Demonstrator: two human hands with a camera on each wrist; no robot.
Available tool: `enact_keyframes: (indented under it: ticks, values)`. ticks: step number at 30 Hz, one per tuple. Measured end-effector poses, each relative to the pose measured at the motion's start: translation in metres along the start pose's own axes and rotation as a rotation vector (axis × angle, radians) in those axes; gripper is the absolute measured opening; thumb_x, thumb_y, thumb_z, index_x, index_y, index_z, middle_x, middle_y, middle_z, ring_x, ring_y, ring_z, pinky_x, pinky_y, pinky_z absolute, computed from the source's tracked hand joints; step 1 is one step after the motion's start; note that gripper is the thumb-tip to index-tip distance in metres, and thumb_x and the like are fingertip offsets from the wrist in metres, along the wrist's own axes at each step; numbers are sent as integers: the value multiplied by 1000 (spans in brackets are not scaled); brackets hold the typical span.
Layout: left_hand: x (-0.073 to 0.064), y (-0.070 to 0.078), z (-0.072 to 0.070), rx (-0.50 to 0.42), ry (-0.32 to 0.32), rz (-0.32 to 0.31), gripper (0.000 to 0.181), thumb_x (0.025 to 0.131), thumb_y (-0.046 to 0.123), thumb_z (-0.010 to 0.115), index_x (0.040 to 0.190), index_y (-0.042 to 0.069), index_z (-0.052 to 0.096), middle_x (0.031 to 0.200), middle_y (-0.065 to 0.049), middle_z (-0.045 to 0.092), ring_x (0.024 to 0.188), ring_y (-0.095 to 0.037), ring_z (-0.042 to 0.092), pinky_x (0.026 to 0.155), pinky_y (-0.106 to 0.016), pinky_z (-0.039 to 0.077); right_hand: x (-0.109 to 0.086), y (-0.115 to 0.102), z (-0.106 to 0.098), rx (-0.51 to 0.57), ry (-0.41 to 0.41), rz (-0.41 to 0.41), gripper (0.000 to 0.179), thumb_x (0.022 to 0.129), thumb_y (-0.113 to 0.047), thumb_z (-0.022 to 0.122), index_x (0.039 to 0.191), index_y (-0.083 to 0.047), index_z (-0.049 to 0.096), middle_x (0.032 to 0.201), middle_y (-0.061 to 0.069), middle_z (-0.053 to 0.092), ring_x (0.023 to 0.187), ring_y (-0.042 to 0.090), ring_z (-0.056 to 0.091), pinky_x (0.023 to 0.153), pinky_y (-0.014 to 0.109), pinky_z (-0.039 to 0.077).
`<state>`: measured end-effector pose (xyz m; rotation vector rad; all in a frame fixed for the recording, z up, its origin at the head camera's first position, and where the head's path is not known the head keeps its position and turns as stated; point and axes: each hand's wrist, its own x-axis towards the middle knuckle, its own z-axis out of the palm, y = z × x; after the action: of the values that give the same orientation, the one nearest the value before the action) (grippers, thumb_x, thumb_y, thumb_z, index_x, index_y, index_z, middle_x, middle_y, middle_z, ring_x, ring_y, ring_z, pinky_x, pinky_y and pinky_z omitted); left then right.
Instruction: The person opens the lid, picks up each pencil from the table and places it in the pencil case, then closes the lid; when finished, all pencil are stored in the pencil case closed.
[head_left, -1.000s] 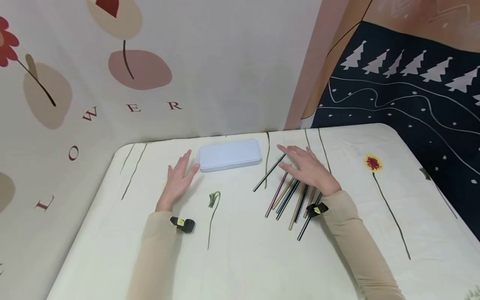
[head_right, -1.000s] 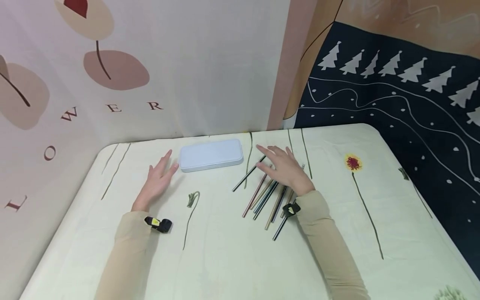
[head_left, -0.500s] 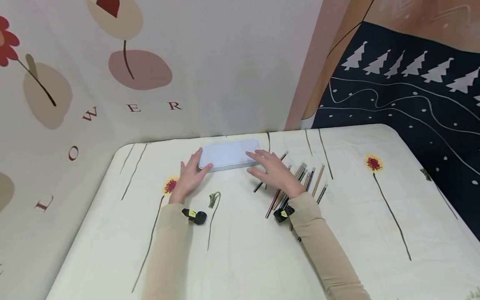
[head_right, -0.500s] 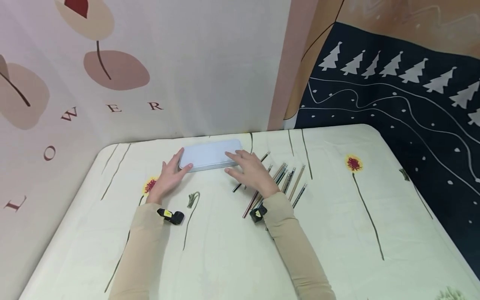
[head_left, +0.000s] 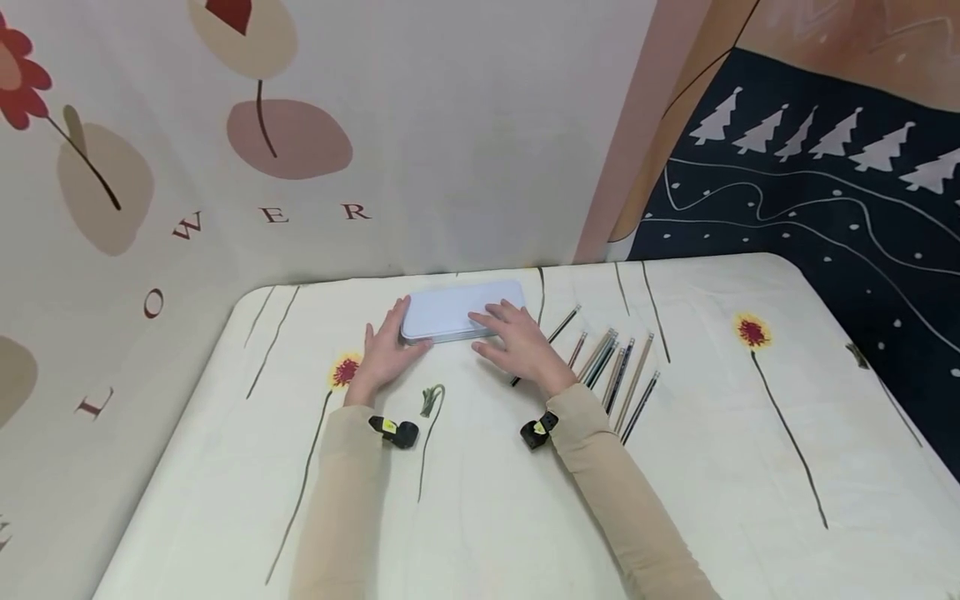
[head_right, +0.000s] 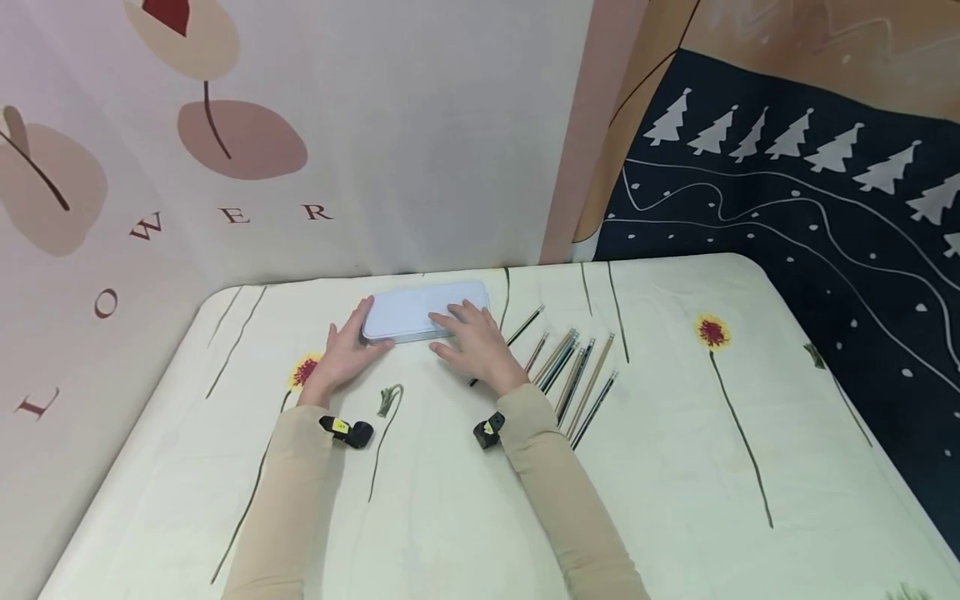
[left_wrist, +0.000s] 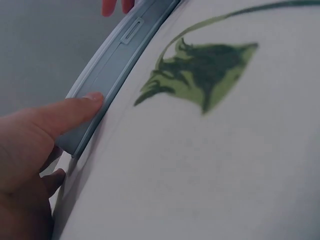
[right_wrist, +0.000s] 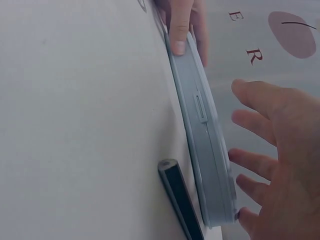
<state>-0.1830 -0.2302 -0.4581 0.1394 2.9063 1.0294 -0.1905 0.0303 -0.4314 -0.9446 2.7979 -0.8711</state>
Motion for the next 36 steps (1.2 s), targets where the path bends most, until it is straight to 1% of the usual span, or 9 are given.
enact_keyframes:
  ticks: [4,8,12,17,20,22,27,33,36]
  values:
    - [-1,1,-1,-48,17,-13,83,91,30,67,154,7,19,157,-16,20,144,-36,13,112,-55,-11,3,0,2,-30,-1,18,49,97,-34,57,143,-17,50,149,15,38,142,34,21,115,53,8]
    - [-1,2,-3,-88,37,-26,82,89,27,70,153,6,24,156,-16,24,143,-33,17,113,-52,-10,6,1,2,-31,15,21,48,96,-32,60,141,-17,53,149,13,39,142,32,23,115,54,6]
    - [-2,3,-4,-123,48,-37,79,89,27,71,152,6,29,155,-15,28,143,-31,20,114,-51,-9,10,3,3,-52,52,5,46,93,-31,64,137,-17,57,147,12,43,141,30,27,114,55,6]
    - [-2,3,-7,-163,58,-31,75,88,28,71,150,7,34,153,-14,33,142,-31,22,114,-52,-6,15,7,4,-88,122,-15,42,90,-26,70,130,-17,63,142,8,49,137,29,34,114,56,8]
    - [-2,3,-7,-178,62,-33,73,89,28,71,149,8,36,152,-14,34,142,-31,23,115,-51,-5,18,8,6,-77,166,-13,40,88,-23,72,127,-17,65,139,6,53,135,27,37,114,53,11]
    - [-2,3,-7,-195,65,-44,72,89,29,71,149,9,36,152,-13,34,142,-30,23,115,-49,-5,20,8,8,-65,191,-8,38,88,-22,72,126,-18,67,137,4,55,132,26,41,113,51,17]
    - [-1,1,-7,-227,63,-61,73,88,30,72,149,9,37,152,-14,33,143,-29,22,115,-45,-7,23,8,12,-30,251,-21,32,88,-21,72,120,-17,70,129,1,61,119,25,50,99,46,32]
    - [-1,2,-9,-253,62,-57,69,90,29,70,147,6,39,151,-17,35,142,-31,23,115,-45,-6,25,8,14,-19,352,-76,28,85,-17,74,113,-15,73,121,1,66,108,23,55,94,44,36]
    - [-2,3,-10,-286,54,-75,67,91,33,69,146,7,40,151,-17,35,142,-31,23,117,-44,3,26,10,14,-26,405,-133,27,83,-16,74,111,-12,74,116,3,68,105,22,57,94,43,38]
